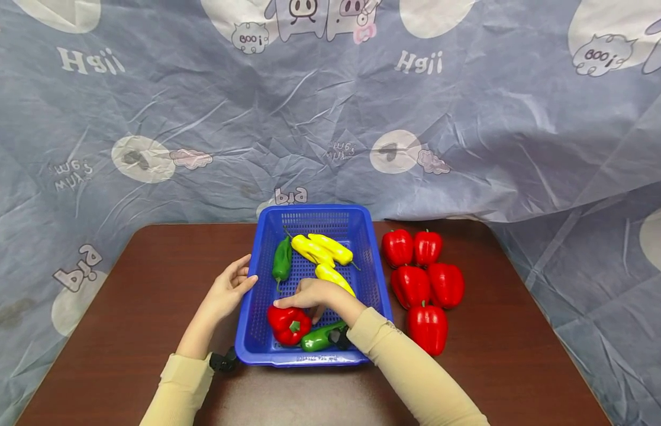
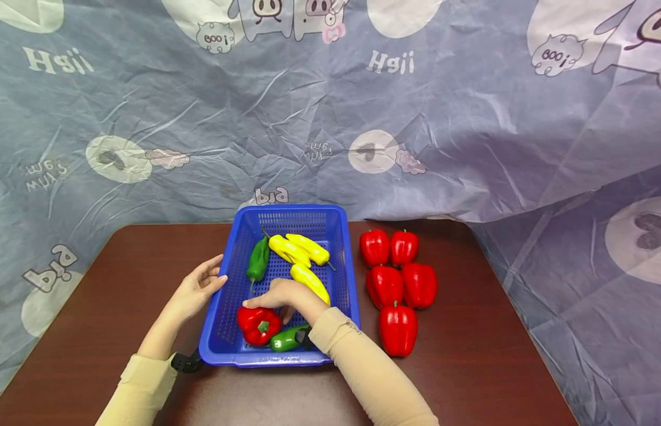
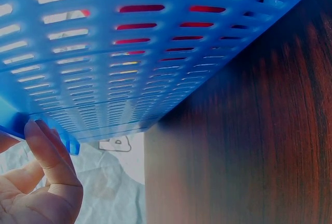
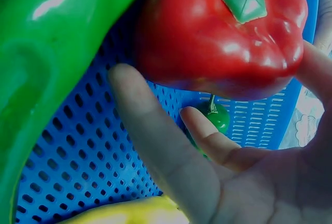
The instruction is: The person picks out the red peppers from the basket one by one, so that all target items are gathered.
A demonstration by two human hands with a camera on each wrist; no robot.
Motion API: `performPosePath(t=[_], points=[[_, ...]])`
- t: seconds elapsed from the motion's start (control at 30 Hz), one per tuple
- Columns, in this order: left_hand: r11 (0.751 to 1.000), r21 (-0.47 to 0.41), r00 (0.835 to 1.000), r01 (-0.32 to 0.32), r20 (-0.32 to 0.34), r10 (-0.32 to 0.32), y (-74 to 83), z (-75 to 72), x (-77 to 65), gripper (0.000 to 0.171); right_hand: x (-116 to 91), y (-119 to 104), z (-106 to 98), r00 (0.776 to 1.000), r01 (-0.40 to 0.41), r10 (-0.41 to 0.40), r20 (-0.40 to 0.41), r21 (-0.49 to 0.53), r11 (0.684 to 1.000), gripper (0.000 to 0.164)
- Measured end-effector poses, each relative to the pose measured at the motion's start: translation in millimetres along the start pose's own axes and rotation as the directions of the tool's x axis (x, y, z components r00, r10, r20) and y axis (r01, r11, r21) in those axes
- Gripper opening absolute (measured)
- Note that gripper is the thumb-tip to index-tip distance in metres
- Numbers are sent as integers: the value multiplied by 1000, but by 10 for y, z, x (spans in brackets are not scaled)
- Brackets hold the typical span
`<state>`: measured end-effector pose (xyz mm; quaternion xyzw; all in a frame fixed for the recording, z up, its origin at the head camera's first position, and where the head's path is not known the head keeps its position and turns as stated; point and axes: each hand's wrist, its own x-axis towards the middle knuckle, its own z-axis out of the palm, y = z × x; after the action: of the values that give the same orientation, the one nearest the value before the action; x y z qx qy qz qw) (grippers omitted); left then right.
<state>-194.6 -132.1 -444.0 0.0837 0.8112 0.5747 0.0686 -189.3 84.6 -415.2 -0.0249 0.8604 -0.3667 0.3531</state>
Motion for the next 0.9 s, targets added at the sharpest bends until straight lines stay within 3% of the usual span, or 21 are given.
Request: performPosePath(t=[0.43,0.67,0.9], points=[[1000,1,1000,-11,-9,11,-44,11,22,59,-17,16,-12,998,3,-7,59,79,997,50],[1000,9,1000,-6,-9,7,-51,17,16,60,-70,-5,-66,999,40,-40,-1,165,985,48],[1000,-6,1000,-12,-9,12,-23,9,1,60,-235,-86,-249,991,135,-128,-45,263,955,49]])
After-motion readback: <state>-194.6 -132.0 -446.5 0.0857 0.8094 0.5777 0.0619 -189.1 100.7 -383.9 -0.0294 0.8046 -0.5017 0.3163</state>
